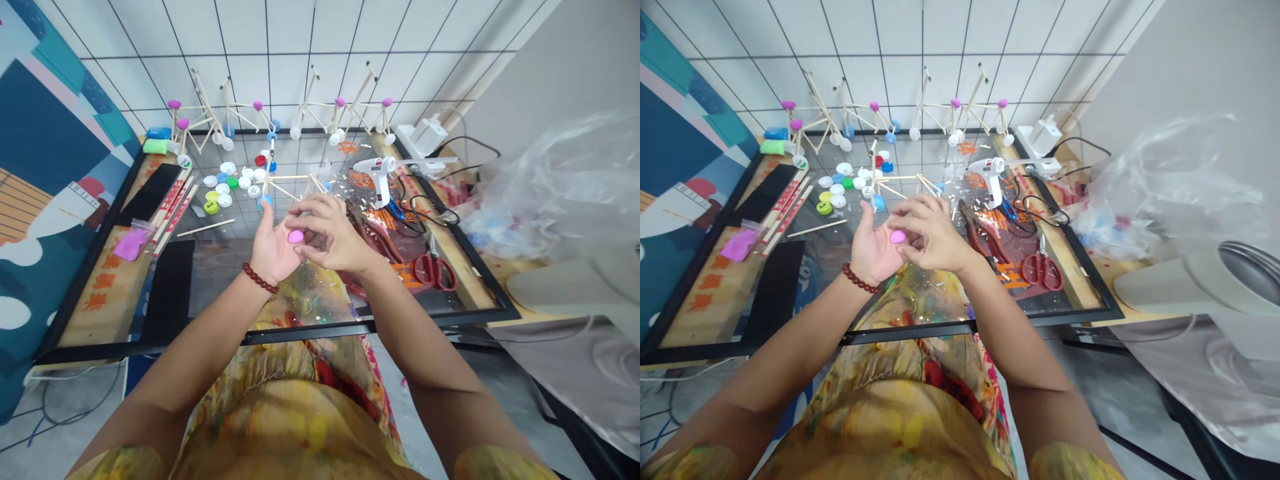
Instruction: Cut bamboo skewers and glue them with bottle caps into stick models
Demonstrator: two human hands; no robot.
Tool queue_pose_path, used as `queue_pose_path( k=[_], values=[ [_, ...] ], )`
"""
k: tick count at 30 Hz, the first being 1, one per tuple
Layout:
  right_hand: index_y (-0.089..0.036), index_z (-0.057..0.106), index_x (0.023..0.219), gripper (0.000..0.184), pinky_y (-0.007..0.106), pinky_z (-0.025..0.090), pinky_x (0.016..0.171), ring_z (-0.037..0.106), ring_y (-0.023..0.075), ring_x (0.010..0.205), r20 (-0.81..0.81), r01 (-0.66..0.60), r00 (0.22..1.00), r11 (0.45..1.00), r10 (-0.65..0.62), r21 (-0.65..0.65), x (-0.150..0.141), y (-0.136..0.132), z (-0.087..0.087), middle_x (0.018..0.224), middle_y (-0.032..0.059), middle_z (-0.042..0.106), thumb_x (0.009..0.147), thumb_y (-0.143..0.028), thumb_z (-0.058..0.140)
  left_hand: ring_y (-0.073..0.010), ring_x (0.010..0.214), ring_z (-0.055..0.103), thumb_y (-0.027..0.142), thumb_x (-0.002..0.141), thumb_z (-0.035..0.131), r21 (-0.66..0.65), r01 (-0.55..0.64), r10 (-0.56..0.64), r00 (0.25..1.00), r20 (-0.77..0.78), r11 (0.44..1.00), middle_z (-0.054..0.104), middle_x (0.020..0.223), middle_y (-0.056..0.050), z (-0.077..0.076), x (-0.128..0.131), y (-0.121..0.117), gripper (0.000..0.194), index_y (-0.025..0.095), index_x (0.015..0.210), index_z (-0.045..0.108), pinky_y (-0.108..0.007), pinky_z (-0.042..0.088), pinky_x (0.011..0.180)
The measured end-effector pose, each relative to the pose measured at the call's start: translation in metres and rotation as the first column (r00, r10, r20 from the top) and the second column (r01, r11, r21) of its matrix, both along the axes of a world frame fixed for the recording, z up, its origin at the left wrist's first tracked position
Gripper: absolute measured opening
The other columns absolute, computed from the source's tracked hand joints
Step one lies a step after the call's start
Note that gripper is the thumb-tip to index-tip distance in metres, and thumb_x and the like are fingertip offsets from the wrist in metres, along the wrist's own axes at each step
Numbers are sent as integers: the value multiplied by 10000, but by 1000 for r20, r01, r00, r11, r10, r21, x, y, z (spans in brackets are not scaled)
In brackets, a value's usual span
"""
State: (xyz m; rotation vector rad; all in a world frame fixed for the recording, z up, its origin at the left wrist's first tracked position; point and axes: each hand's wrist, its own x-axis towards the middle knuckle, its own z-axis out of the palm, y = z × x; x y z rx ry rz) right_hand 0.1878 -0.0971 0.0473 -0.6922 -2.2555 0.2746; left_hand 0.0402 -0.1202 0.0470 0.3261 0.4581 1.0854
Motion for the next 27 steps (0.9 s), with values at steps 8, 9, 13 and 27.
queue_pose_path(
  k=[8,9,13,27],
  values=[
    [-270,712,957,227,467,283,1022,512,263,1177,-28,73,997,996,-72,47,-7,-4,-3,1175,23,666,855,-451,621,-259,970,675,747,868,303,-22,-17,18,999,40,1000,679,929,-114,2,-4,2,701,147,998,640,-322,577,676],
    [-271,712,962,224,467,279,1021,516,261,1173,-33,85,996,994,-83,66,-7,-4,-3,1172,23,668,860,-447,618,-245,945,682,731,881,298,-26,-15,16,999,40,1000,681,910,-114,3,-4,3,695,138,992,643,-296,571,645],
    [-283,699,984,236,464,273,1015,528,258,1161,-91,220,973,970,-211,103,-5,-4,-1,1162,24,672,879,-469,599,-192,809,699,571,958,350,-72,-25,23,999,-28,997,677,773,-90,3,-3,5,546,119,887,649,-255,556,614],
    [-261,591,1129,513,459,266,1036,542,288,1191,-116,348,930,937,-348,-16,-3,-2,-3,1256,85,631,809,-662,600,-93,644,644,238,755,770,106,-220,241,937,-252,970,706,730,-18,0,-2,6,125,150,821,712,-187,496,586]
  ],
)
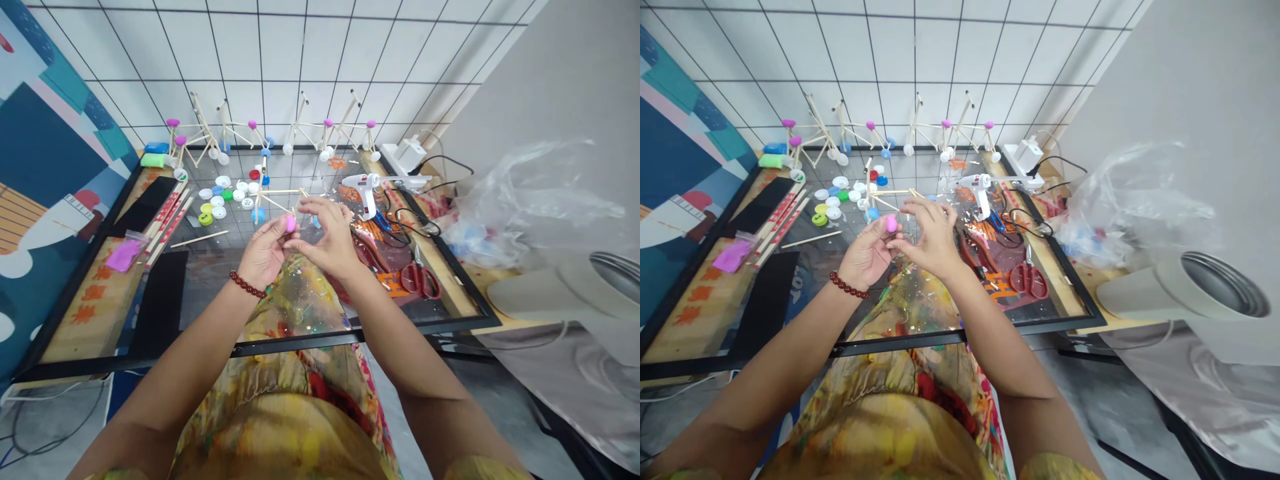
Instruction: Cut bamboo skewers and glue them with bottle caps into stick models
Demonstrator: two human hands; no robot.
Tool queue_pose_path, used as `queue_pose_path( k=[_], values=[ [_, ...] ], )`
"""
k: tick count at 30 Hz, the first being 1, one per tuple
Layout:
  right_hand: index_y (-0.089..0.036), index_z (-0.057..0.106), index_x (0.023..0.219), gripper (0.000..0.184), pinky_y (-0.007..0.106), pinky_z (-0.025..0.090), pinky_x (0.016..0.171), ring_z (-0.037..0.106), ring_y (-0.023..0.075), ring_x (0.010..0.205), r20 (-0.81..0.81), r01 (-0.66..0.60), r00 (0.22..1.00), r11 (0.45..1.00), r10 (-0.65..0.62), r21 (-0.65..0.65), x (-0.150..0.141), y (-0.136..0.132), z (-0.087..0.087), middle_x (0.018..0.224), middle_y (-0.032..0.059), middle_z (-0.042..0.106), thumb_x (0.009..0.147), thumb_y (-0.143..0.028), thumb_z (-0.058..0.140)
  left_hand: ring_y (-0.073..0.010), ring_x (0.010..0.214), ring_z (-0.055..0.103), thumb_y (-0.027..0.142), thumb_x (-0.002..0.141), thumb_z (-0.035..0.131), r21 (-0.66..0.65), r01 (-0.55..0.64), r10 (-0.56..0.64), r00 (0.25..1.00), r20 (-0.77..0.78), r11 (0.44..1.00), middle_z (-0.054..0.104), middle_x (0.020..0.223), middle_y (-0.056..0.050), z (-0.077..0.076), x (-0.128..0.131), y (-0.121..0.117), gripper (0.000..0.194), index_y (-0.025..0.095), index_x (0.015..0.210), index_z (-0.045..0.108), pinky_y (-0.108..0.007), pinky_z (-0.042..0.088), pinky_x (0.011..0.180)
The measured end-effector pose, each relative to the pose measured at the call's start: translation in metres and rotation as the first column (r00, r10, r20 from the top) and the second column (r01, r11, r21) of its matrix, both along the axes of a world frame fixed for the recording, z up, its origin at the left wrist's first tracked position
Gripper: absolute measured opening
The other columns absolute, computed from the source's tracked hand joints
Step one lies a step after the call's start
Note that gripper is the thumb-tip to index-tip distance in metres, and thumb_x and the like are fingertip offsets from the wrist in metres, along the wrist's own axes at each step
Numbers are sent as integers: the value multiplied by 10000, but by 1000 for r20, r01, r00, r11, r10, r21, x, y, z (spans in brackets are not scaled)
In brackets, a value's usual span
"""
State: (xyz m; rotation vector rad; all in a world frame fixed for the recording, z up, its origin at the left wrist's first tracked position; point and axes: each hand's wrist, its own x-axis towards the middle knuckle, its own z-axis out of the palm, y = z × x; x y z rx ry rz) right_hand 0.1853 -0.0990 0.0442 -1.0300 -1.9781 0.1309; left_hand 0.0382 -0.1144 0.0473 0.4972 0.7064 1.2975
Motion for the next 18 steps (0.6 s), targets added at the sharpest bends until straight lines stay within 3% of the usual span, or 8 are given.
queue_pose_path(
  k=[4,8,13,18],
  values=[
    [-252,557,1259,549,445,314,1008,542,279,1212,-19,-101,995,995,101,-20,-2,-1,2,1284,97,622,832,-592,620,-72,602,595,282,739,791,47,-31,33,999,-40,998,670,681,2,2,-1,1,171,145,807,715,-170,450,522],
    [-264,628,1164,376,449,342,1016,566,251,1180,-65,-139,989,989,136,-57,-4,-3,3,1243,78,637,866,-495,626,-75,615,602,319,719,808,91,-29,37,996,-81,995,676,701,12,3,1,0,220,166,845,713,-176,486,576],
    [-252,657,1041,274,468,367,1021,576,256,1174,-164,-140,978,987,126,-83,-4,-2,3,1217,82,634,857,-454,648,-113,639,634,536,817,656,54,15,-9,994,-109,998,706,756,-42,0,1,1,397,145,855,709,-236,527,648],
    [-249,653,997,251,494,373,1022,570,269,1183,-189,-137,975,987,119,-87,-2,1,1,1236,85,620,838,-443,664,-133,712,668,499,814,677,44,60,-55,993,-105,997,717,779,-48,-2,-1,2,352,148,840,697,-259,536,726]
  ],
)
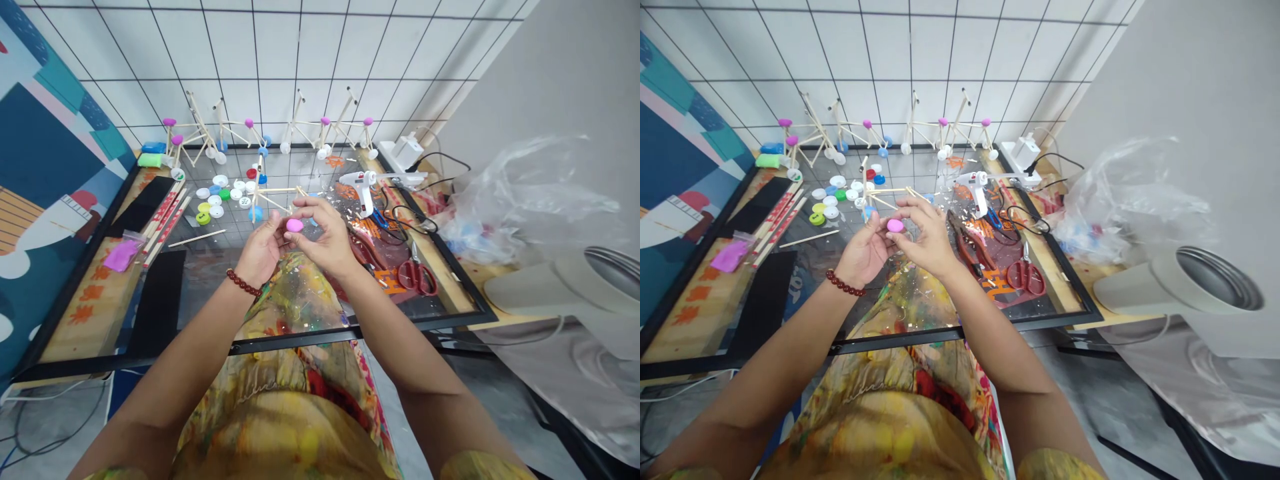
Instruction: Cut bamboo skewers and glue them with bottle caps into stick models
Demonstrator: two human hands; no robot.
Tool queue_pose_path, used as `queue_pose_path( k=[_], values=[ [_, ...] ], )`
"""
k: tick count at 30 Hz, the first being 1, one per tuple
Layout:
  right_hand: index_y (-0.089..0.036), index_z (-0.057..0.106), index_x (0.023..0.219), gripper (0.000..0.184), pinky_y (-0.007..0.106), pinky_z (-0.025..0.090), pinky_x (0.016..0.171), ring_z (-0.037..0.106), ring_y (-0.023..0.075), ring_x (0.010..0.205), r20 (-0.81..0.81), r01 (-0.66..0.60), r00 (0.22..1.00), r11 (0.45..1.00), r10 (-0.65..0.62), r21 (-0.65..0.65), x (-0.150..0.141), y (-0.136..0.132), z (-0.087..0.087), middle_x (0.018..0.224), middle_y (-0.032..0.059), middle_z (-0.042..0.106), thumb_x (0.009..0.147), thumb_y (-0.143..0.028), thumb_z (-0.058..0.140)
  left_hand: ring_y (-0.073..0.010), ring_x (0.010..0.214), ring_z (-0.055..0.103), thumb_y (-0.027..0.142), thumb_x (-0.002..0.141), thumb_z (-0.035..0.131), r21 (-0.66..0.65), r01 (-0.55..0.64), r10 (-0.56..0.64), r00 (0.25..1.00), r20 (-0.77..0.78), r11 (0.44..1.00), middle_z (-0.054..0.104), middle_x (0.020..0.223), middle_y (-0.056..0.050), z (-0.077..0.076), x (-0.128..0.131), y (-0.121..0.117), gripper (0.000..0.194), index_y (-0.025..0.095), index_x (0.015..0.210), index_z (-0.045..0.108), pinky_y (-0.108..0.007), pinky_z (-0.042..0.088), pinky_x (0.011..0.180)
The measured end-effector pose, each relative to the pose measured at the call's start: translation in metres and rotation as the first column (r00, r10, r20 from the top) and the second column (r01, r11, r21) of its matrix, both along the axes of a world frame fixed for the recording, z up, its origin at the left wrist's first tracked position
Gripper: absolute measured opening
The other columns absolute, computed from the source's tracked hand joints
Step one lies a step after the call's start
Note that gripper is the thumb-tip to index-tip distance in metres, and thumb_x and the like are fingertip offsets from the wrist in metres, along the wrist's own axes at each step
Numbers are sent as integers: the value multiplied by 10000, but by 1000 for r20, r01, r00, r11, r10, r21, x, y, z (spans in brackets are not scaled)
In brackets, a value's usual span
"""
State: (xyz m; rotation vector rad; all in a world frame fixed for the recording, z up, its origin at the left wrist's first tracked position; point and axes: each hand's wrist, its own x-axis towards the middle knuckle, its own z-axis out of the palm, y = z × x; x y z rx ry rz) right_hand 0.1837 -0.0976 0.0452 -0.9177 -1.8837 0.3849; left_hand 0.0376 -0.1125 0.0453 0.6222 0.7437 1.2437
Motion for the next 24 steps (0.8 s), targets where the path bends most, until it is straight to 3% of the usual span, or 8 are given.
queue_pose_path(
  k=[8,10,13,17,20,24],
  values=[
    [-258,599,1196,389,484,388,1030,563,263,1186,-15,-37,999,999,37,15,0,1,-1,1260,96,607,836,-400,643,-100,647,640,253,682,818,28,6,-6,1000,-21,1000,692,682,-5,1,-1,-3,201,138,790,693,-220,505,667],
    [-246,602,1168,414,469,410,1014,587,261,1137,-58,-21,998,1000,21,12,-1,2,-1,1218,98,631,798,-414,682,-86,646,634,213,675,816,29,-17,17,1000,3,999,709,729,-14,1,-1,-4,197,138,814,698,-211,503,678],
    [-237,638,1015,285,454,425,1011,599,249,1117,-103,-20,994,1000,20,-3,-1,3,0,1160,85,656,795,-411,687,-101,694,655,180,675,808,21,-20,20,1000,22,1000,719,783,-30,2,0,-4,203,137,835,692,-232,517,733],
    [-237,660,990,211,443,424,1000,593,237,1126,-70,-69,995,998,68,-10,1,1,3,1190,85,641,815,-355,642,-150,779,680,328,752,756,-15,23,-21,996,88,1000,718,867,-52,3,-3,-3,251,151,912,679,-280,542,758],
    [-250,683,1001,231,475,346,1030,564,257,1157,104,-85,991,996,83,15,0,-4,2,1260,73,615,784,-266,606,-208,867,689,558,838,597,-55,64,-53,981,189,996,710,929,-85,3,-4,-2,411,167,949,661,-343,560,769],
    [-260,708,973,311,506,237,1056,492,273,1239,362,-170,921,984,143,44,-6,-11,-1,1290,45,606,726,-158,550,-243,899,689,630,870,485,-139,114,-75,963,257,984,701,916,-107,0,-3,-2,484,171,851,637,-384,567,766]
  ],
)
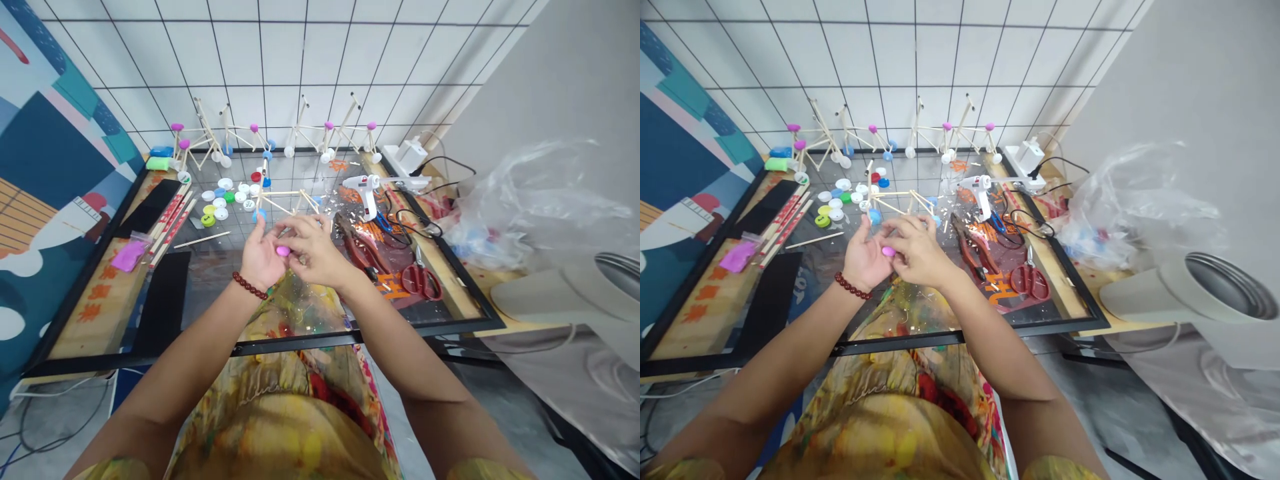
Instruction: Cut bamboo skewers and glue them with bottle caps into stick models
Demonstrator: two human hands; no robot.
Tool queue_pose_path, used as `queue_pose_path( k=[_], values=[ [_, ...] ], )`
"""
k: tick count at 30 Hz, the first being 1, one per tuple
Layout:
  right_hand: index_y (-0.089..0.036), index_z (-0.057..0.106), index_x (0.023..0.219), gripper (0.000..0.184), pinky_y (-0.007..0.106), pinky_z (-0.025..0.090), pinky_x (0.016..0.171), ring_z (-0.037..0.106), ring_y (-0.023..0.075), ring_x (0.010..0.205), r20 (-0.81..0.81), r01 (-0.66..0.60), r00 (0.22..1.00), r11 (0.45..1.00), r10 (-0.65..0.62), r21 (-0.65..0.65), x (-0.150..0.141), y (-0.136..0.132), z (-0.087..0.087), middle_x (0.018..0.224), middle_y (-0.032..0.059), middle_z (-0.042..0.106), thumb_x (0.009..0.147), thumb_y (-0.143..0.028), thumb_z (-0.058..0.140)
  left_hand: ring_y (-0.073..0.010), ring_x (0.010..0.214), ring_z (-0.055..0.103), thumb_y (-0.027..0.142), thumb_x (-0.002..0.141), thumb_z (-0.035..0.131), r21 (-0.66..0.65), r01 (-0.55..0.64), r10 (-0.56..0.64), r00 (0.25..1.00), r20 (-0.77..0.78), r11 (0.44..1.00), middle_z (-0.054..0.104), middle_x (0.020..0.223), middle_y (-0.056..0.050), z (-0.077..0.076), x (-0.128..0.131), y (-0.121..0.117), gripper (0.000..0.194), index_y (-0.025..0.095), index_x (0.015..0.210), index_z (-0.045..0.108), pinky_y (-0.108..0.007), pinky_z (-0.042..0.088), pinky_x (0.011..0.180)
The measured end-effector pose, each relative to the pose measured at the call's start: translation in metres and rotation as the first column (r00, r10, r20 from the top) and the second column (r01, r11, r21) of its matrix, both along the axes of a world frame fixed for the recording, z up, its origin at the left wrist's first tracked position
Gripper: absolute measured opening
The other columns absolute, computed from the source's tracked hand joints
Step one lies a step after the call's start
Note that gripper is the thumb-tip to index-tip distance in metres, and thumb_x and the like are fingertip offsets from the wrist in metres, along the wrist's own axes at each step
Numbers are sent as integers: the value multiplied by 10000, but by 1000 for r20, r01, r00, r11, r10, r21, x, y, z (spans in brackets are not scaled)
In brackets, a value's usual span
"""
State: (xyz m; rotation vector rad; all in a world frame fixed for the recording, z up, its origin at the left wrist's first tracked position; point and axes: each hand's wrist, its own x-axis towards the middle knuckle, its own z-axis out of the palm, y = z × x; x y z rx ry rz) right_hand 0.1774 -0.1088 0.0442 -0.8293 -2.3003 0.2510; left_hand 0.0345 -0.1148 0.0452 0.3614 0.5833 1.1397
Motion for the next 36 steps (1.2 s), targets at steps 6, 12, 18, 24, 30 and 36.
queue_pose_path(
  k=[6,12,18,24,30,36],
  values=[
    [-291,605,1255,509,519,190,1081,434,268,1307,50,-53,997,999,53,-15,-3,-3,1,1352,41,588,768,-188,495,-168,816,682,591,930,399,-17,-106,107,992,67,994,710,896,-70,-5,4,-1,495,178,904,670,-312,554,760],
    [-292,609,1229,354,470,271,1044,516,244,1201,-236,256,940,967,-247,6,-12,-7,3,1223,45,654,952,-300,388,-133,646,643,639,918,371,13,-136,134,986,101,991,702,764,-55,-6,10,-6,557,179,927,684,-268,543,649],
    [-280,559,1279,362,467,246,1058,439,258,1267,-111,383,922,917,-372,111,-21,-11,-4,1293,38,606,992,-367,355,-182,1058,658,541,983,304,54,-143,138,986,90,988,711,1031,-65,0,31,-23,514,186,1000,675,-315,529,923],
    [-251,534,1299,359,473,238,1055,431,257,1272,-48,427,904,893,-425,141,-23,-11,-10,1314,56,593,988,-318,368,-256,1332,484,581,971,289,51,-130,122,983,138,990,658,1217,-91,7,32,-25,554,180,1090,654,-436,404,1101],
    [-231,507,1317,366,486,224,1048,429,276,1280,-19,439,897,884,-442,162,-21,-9,-9,1329,82,584,985,-310,376,-252,1359,455,498,999,295,173,-171,157,984,89,970,650,1228,-101,3,38,-28,503,163,1063,665,-433,373,1128],
    [-237,515,1305,356,493,213,1055,443,269,1268,-20,421,905,890,-424,178,-22,-9,-11,1325,76,591,989,-311,368,-263,1325,488,582,968,306,140,-160,147,984,104,977,648,1218,-102,6,32,-24,548,173,1074,654,-435,427,1081]
  ],
)
